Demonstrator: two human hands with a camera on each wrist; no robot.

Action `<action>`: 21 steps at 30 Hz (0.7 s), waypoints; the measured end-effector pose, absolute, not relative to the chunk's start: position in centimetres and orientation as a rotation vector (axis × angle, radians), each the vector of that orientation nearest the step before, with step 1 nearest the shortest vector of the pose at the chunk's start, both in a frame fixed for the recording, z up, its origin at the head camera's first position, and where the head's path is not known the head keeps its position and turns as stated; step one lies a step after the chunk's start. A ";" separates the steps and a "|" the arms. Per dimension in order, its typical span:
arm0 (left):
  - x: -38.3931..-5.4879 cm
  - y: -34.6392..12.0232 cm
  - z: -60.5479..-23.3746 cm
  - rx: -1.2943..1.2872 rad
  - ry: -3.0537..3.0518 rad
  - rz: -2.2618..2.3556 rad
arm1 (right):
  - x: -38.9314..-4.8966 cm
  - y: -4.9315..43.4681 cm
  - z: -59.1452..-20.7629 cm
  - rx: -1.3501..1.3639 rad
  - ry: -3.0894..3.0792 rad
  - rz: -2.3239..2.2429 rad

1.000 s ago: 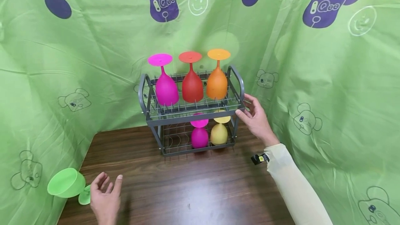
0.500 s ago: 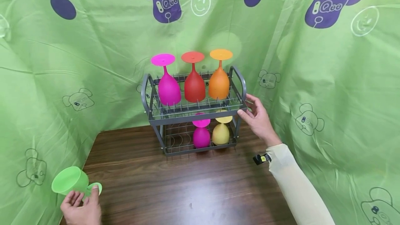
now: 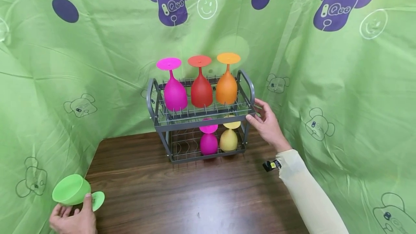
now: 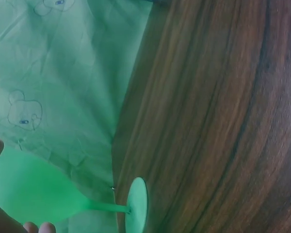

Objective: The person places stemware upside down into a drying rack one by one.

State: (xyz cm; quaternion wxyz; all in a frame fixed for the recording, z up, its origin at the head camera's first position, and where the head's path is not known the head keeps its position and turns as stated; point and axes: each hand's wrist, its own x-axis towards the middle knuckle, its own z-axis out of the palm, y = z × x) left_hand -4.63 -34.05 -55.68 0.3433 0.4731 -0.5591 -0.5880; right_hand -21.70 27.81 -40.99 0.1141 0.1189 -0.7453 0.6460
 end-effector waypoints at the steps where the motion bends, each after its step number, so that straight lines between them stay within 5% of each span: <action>1: -4.7 -34.2 -55.7 1.222 -1.457 -1.539 | -21.7 27.8 -41.0 0.345 -2.184 1.893; 21: -7.0 -36.8 -58.8 1.082 -1.421 -1.488 | -21.7 27.6 -41.0 0.341 -2.171 1.897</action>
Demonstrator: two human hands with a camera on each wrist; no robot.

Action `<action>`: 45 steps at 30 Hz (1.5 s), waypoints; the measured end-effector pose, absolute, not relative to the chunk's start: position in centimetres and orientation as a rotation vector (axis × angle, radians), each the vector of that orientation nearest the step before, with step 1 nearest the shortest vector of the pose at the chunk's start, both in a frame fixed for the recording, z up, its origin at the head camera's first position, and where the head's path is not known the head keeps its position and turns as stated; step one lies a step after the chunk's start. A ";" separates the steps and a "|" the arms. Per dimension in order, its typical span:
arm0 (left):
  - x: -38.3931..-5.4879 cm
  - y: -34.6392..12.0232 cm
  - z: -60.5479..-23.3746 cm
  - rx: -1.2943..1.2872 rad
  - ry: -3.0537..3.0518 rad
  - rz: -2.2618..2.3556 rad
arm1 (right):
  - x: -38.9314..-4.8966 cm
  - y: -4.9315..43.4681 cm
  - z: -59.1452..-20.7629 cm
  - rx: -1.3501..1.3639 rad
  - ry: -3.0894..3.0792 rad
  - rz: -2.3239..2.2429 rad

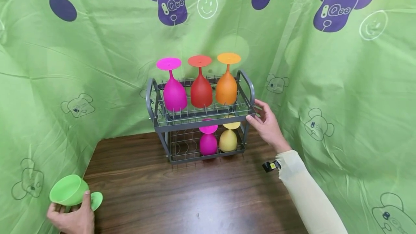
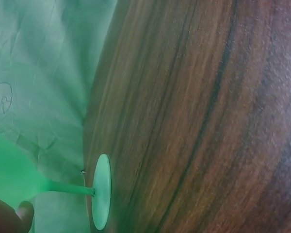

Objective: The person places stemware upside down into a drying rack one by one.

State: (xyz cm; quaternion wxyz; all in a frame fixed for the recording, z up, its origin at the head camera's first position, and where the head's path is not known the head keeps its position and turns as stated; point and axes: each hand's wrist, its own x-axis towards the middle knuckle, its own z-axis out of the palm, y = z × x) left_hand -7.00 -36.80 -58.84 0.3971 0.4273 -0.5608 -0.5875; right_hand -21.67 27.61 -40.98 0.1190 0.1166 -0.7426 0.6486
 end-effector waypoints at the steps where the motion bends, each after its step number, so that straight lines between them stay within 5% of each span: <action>1: -7.0 -36.8 -58.8 1.073 -1.416 -1.497 | -21.6 27.6 -41.0 0.343 -2.169 1.898; 45: -5.3 -29.6 -51.2 0.778 -1.773 -1.279 | -21.4 27.4 -40.9 0.305 -2.173 1.880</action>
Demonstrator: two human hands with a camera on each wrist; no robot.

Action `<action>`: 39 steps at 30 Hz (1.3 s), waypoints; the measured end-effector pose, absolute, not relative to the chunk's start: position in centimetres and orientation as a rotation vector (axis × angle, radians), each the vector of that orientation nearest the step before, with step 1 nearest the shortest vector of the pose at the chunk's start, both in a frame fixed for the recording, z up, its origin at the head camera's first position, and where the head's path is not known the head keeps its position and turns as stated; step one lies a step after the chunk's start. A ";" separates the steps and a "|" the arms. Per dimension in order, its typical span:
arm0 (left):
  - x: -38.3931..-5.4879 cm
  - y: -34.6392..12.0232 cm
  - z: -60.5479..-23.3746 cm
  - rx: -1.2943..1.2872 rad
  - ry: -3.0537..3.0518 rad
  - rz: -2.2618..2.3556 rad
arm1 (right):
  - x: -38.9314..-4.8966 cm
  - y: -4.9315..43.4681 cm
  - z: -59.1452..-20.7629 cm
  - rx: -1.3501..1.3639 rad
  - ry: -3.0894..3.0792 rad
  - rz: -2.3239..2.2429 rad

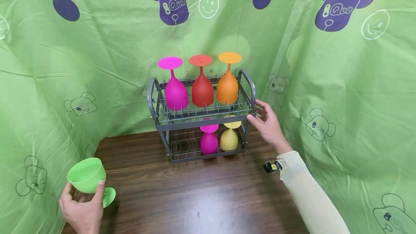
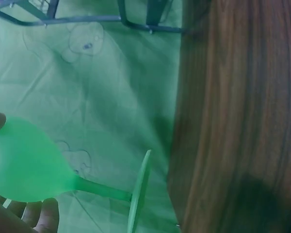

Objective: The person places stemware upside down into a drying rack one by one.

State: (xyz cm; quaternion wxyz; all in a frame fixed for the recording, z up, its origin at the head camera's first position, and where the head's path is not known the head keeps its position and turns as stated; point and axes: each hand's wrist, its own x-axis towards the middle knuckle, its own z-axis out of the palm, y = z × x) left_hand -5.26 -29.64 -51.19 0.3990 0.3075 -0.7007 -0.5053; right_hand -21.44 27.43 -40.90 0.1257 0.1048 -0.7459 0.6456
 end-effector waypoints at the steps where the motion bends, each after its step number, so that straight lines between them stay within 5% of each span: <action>1: -5.2 -29.4 -51.0 0.767 -1.791 -1.265 | -21.5 27.4 -40.8 0.304 -2.173 1.882; 21: -4.7 -24.0 -47.3 0.460 -2.035 -1.273 | -20.5 27.3 -40.2 0.238 -2.209 1.873; 39: -4.5 -18.6 -45.8 0.082 -2.349 -1.095 | -13.8 24.9 -39.0 0.154 -2.152 1.869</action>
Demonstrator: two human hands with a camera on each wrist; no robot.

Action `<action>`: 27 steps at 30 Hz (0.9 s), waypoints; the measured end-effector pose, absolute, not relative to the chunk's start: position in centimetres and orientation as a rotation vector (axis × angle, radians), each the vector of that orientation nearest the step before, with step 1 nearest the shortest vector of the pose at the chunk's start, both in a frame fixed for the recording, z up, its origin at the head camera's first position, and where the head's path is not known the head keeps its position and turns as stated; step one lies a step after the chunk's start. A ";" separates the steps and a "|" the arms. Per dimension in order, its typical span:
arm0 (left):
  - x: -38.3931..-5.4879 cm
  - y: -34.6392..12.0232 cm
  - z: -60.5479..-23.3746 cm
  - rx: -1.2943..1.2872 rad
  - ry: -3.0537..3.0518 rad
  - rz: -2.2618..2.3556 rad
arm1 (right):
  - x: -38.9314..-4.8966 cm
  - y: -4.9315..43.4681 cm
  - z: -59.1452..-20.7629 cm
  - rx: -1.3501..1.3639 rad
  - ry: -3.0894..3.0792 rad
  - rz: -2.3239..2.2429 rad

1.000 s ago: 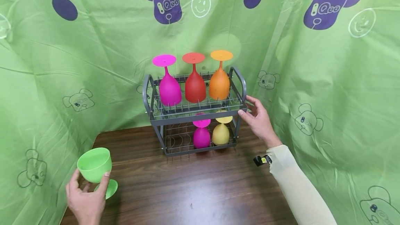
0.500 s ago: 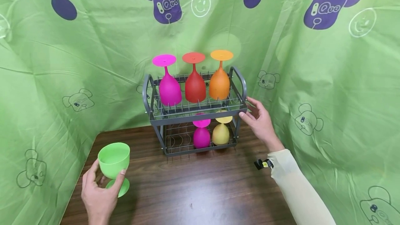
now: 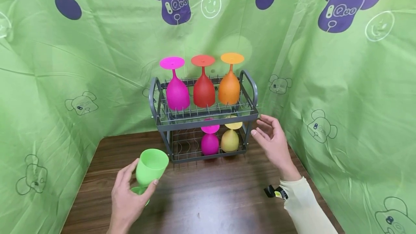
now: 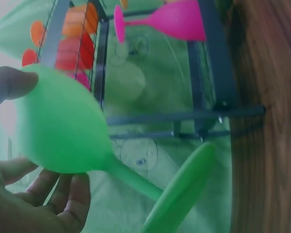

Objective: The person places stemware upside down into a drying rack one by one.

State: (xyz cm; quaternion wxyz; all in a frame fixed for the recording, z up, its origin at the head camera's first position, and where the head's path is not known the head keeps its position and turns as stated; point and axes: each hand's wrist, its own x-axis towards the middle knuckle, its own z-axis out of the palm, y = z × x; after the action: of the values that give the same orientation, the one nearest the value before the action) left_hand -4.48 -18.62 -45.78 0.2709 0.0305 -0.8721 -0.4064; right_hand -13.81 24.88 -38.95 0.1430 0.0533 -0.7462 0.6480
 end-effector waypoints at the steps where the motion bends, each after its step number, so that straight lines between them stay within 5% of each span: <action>1: -4.6 -18.3 -45.6 0.051 -2.366 -1.099 | -13.4 24.7 -39.0 0.165 -2.148 1.880; 27: -5.8 -12.2 -43.8 -0.526 -2.535 -0.921 | -8.6 18.5 -42.3 0.618 -2.304 1.948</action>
State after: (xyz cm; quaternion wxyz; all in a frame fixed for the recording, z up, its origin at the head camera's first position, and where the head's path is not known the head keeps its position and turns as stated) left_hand -5.82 -12.20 -43.81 0.1958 -0.1876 -0.9047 -0.3287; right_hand -8.60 18.53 -42.32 0.0309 0.2005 -0.7477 0.6323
